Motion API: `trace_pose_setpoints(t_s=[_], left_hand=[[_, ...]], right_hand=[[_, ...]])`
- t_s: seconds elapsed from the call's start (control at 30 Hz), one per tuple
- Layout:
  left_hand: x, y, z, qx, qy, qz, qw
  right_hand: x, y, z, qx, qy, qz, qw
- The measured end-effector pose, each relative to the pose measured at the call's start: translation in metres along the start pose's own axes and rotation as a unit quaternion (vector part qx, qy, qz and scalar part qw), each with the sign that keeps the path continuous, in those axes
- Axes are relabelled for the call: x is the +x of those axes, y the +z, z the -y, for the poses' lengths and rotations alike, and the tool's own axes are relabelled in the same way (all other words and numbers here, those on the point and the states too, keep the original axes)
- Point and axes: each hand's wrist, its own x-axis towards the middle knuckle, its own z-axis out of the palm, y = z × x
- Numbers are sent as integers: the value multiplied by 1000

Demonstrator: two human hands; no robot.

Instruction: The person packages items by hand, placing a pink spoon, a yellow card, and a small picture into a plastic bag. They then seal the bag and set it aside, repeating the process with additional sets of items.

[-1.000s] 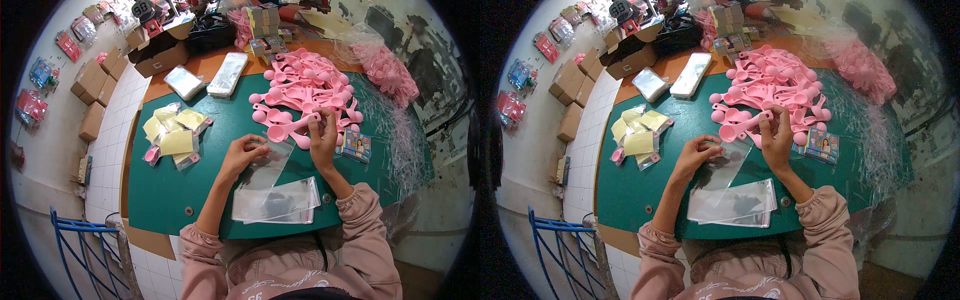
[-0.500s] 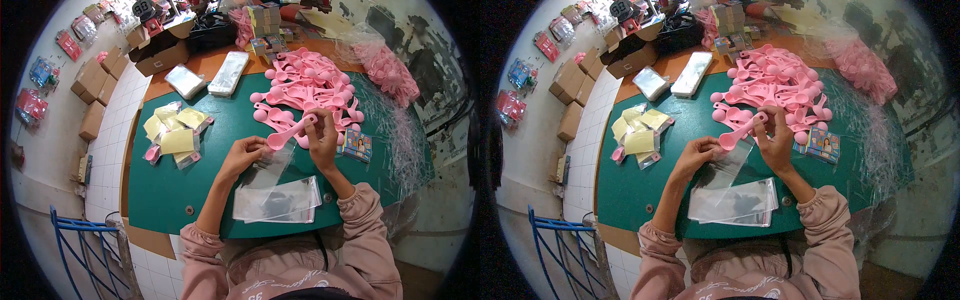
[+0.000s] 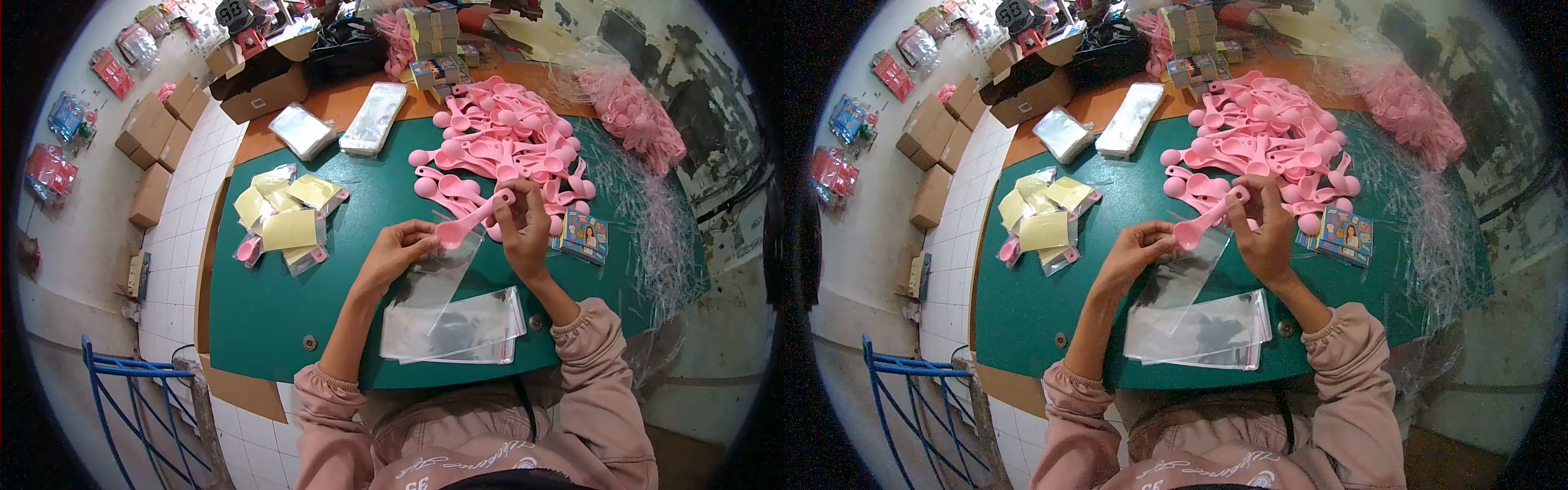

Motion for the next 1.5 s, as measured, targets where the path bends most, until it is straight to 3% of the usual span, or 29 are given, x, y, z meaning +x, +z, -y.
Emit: trace_pose_setpoints(t_s=[0.13, 0.27, 0.3, 0.33, 0.4, 0.47, 0.5, 0.53, 0.6, 0.63, 0.67, 0.7, 0.73, 0.8, 0.83, 0.9, 0.93, 1.0, 1.03, 1.1, 1.13, 1.2, 1.23, 1.3, 1.37, 1.5], left_hand=[[0, 4, -1, 16, 16, 32, 999], [-3, 10, -6, -25, 44, 37, 998], [-4, 5, -6, -33, -13, 71, 997], [-5, 3, -4, -41, -72, 105, 991], [-6, 5, -5, -34, -40, 116, 992], [-7, 7, -9, -24, -6, 129, 991], [-11, 8, -12, -36, 4, 104, 994], [-13, 8, -15, -49, 13, 79, 996], [-14, 4, -19, -63, 7, 74, 995], [-15, 2, -20, -79, 1, 66, 995], [-14, -1, -21, -81, 2, 65, 995], [-13, -3, -21, -75, 4, 55, 996], [-13, -4, -21, -69, 7, 46, 997], [-14, -4, -24, -56, 1, 49, 997], [-13, -3, -26, -40, -8, 53, 998], [-9, -5, -20, -42, 3, 66, 997], [-9, -6, -18, -41, 11, 78, 996], [-12, -6, -18, -43, 1, 77, 996], [-12, -6, -20, -45, -5, 79, 996], [-13, -7, -22, -40, -1, 85, 996], [-13, -7, -23, -37, -1, 93, 995], [-12, -8, -21, -29, 11, 109, 994], [-12, -9, -20, -20, 21, 123, 992], [-12, -9, -22, -28, 17, 131, 991], [-13, -9, -22, -35, 12, 137, 990], [-12, -9, -17, -37, 18, 127, 991]], right_hand=[[-2, 5, 9, -36, 44, 54, 997], [-3, 4, 4, 43, 131, 90, 986], [-1, 4, 4, 43, 132, 89, 986], [0, 4, 5, 59, 117, 72, 989], [-1, 2, 3, 73, 101, 54, 991], [-5, 0, -4, -44, 10, 193, 980], [-11, 6, 9, 78, 0, 252, 965], [-8, 3, 15, 77, -1, 252, 965], [-3, -13, 21, -130, -151, 285, 937], [-2, -35, 21, -12, 57, 261, 964], [7, -64, 25, -151, 82, 198, 965], [16, -94, 30, -287, 104, 131, 943], [14, -119, 33, -472, 51, 84, 876], [0, -149, 16, -723, 213, 9, 658], [-1, -157, 12, -724, 209, 9, 657], [-5, -167, 7, -652, 227, 12, 724], [-4, -169, 6, -651, 228, 14, 724], [0, -172, 6, -554, 245, -2, 796], [-2, -177, 3, -553, 243, -3, 797], [-4, -180, 0, -610, 68, -63, 787], [-1, -178, 6, -611, 66, -63, 787], [8, -169, 29, -376, 227, -17, 898], [14, -159, 39, -289, 239, 56, 925], [24, -126, 52, -208, 178, 151, 950], [29, -84, 57, -166, 97, 147, 970], [30, -29, 65, -68, 149, 133, 978]])
